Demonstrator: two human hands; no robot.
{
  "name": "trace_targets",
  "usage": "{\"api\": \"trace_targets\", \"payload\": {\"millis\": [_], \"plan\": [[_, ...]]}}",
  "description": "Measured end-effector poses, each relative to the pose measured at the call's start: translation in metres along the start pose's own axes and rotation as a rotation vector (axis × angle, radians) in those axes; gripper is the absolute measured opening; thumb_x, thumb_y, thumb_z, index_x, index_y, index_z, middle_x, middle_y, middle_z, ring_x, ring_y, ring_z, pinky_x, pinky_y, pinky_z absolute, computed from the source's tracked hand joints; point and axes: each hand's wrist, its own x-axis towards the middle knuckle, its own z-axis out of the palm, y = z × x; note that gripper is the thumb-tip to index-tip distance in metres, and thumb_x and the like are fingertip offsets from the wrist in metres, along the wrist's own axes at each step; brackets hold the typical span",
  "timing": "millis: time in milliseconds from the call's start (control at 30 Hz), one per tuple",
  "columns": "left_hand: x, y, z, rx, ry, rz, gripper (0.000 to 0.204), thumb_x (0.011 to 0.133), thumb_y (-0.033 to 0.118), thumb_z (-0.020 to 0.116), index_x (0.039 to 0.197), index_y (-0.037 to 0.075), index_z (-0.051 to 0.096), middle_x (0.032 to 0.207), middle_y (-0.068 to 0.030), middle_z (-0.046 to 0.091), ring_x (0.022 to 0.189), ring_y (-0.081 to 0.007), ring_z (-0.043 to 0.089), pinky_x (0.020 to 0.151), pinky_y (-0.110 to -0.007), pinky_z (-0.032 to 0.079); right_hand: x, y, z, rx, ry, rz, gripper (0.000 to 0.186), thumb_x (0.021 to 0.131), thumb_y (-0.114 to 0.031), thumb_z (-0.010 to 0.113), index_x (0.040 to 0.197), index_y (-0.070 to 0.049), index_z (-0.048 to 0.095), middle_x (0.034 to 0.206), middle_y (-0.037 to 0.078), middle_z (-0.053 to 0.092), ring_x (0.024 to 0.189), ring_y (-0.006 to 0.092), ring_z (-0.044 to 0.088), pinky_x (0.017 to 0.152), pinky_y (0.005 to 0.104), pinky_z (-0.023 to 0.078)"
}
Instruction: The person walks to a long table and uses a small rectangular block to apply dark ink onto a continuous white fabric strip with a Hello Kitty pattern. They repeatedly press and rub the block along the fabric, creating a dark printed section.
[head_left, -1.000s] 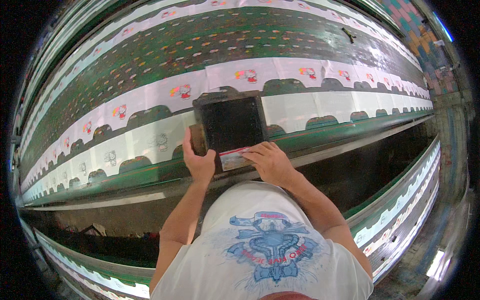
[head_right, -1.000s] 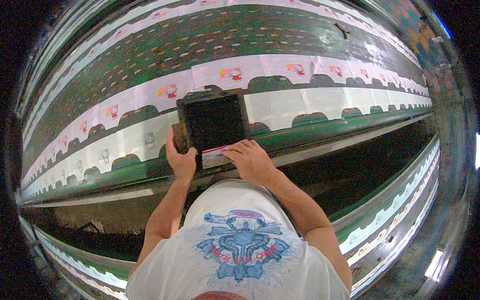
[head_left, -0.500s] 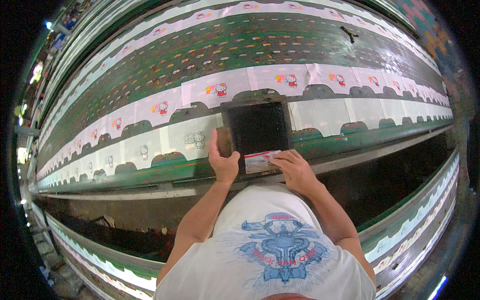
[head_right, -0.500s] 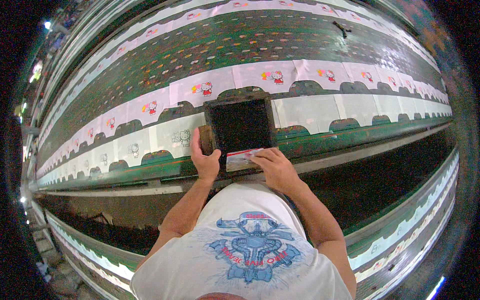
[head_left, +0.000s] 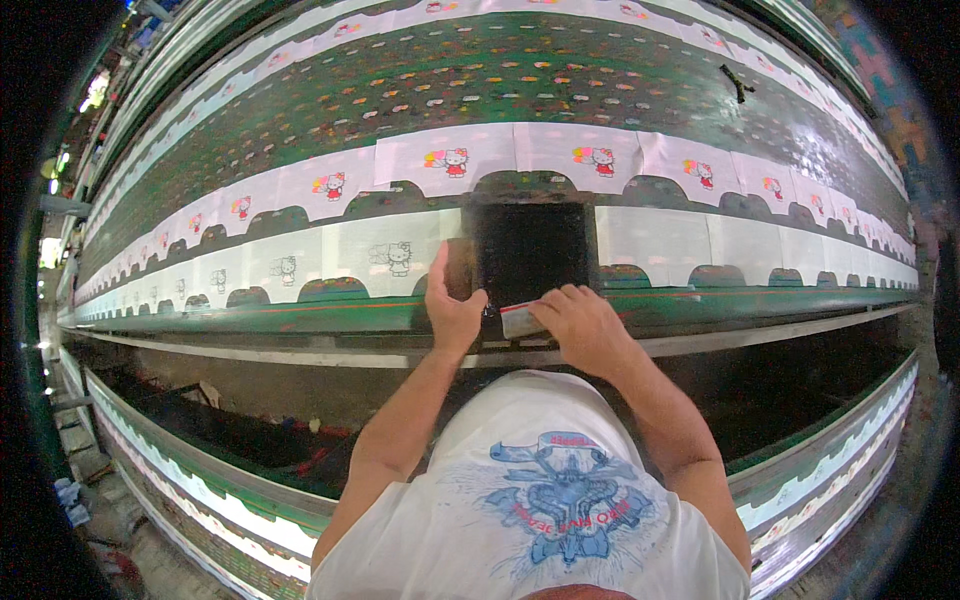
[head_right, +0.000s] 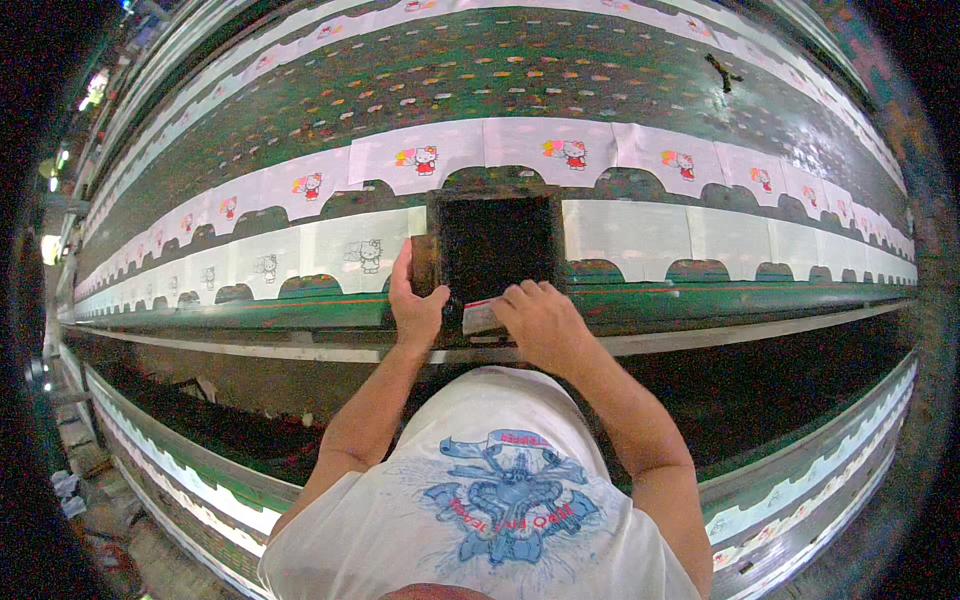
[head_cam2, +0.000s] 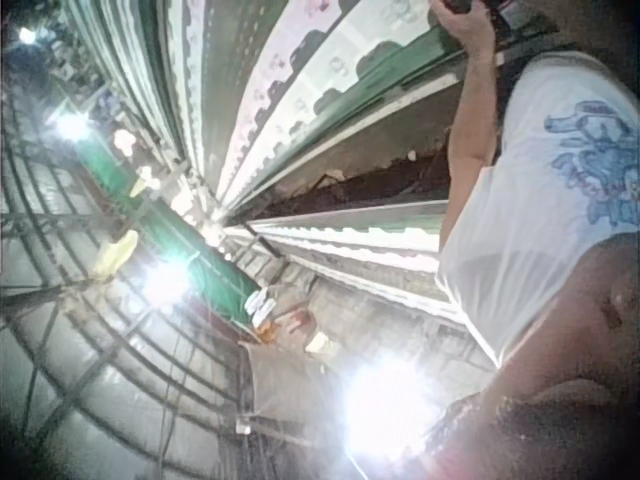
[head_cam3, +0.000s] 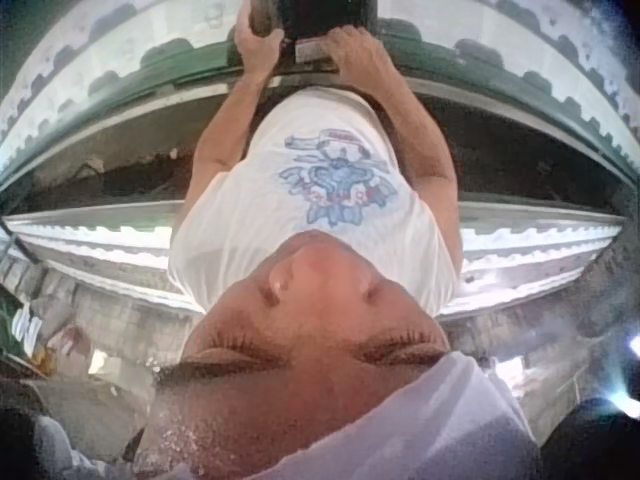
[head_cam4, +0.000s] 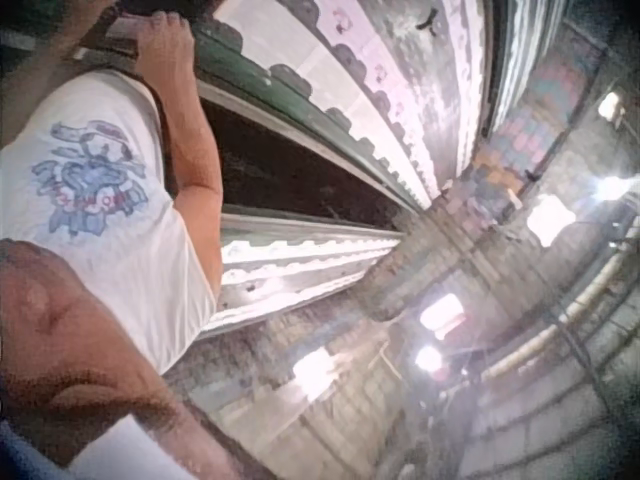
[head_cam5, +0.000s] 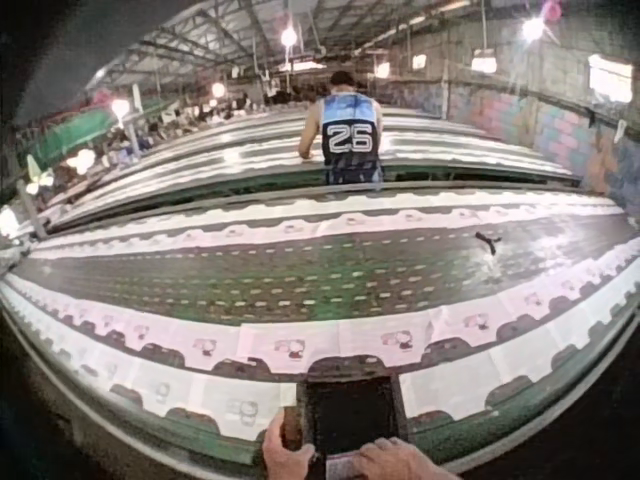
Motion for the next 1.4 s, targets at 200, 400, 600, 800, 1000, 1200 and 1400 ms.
{"api": "trace_targets", "payload": {"millis": [200,400,600,800,1000,1200,1400], "plan": [[0.007,-0.019,-0.003,-0.15,-0.015,-0.046,0.085,0.091,-0.011,0.077,0.171,-0.003,0.048,0.162,-0.0187,0.062,0.145,-0.0262,0.063,0.126,-0.04,0.048,0.061,0.046,-0.021,0.036,-0.012,0.034,0.035,0.093,0.004,0.069,0.127,-0.003,0.078,0.121,0.017,0.075,0.121,0.0413,0.07,0.107,0.0521,0.058],[0.014,-0.014,-0.012,-0.105,-0.071,-0.012,0.081,0.093,-0.012,0.078,0.169,-0.003,0.049,0.164,-0.0197,0.061,0.151,-0.0289,0.06,0.131,-0.043,0.044,0.12,0.083,-0.021,-0.005,0.017,0.123,0.04,0.094,0.004,0.069,0.132,-0.007,0.078,0.123,0.018,0.077,0.124,0.0439,0.071,0.11,0.0529,0.057],[0.012,-0.013,-0.012,-0.116,-0.066,-0.028,0.078,0.094,-0.01,0.08,0.166,-0.003,0.051,0.161,-0.0196,0.063,0.149,-0.0288,0.062,0.13,-0.043,0.046,0.109,0.069,-0.013,-0.038,-0.041,0.188,0.044,0.094,0.006,0.068,0.134,-0.008,0.078,0.123,0.019,0.076,0.123,0.0445,0.071,0.11,0.0545,0.056],[0.013,-0.005,-0.016,-0.048,-0.074,-0.017,0.075,0.095,-0.006,0.08,0.166,-0.002,0.053,0.157,-0.0206,0.066,0.144,-0.0296,0.066,0.125,-0.043,0.05,0.063,0.03,-0.002,-0.014,-0.051,0.143,0.046,0.09,0.007,0.068,0.133,-0.006,0.078,0.117,0.018,0.075,0.117,0.0414,0.069,0.106,0.0522,0.055],[0.011,-0.009,-0.01,-0.221,-0.067,-0.061,0.077,0.096,-0.005,0.08,0.167,-0.001,0.052,0.154,-0.0199,0.068,0.141,-0.0295,0.067,0.123,-0.043,0.051,0.018,-0.01,0.009,-0.048,-0.065,0.118,0.05,0.088,0.0,0.071,0.137,-0.009,0.076,0.122,0.014,0.073,0.116,0.0368,0.067,0.105,0.0488,0.056],[0.004,0.005,-0.005,-0.069,-0.045,0.003,0.087,0.09,-0.001,0.083,0.17,-0.001,0.048,0.159,-0.0224,0.064,0.148,-0.0326,0.062,0.127,-0.044,0.046,-0.01,-0.023,0.02,0.005,-0.019,0.15,0.051,0.086,0.0,0.078,0.137,-0.004,0.076,0.134,0.015,0.072,0.124,0.0371,0.066,0.111,0.0512,0.054],[-0.001,0.015,0.003,0.103,0.033,0.063,0.096,0.079,-0.004,0.076,0.171,-0.002,0.048,0.164,-0.0233,0.06,0.154,-0.0346,0.057,0.132,-0.043,0.041,-0.044,-0.009,0.007,0.207,0.139,0.179,0.052,0.09,-0.015,0.091,0.139,-0.006,0.076,0.139,0.014,0.073,0.134,0.0384,0.065,0.116,0.0496,0.053]]}}
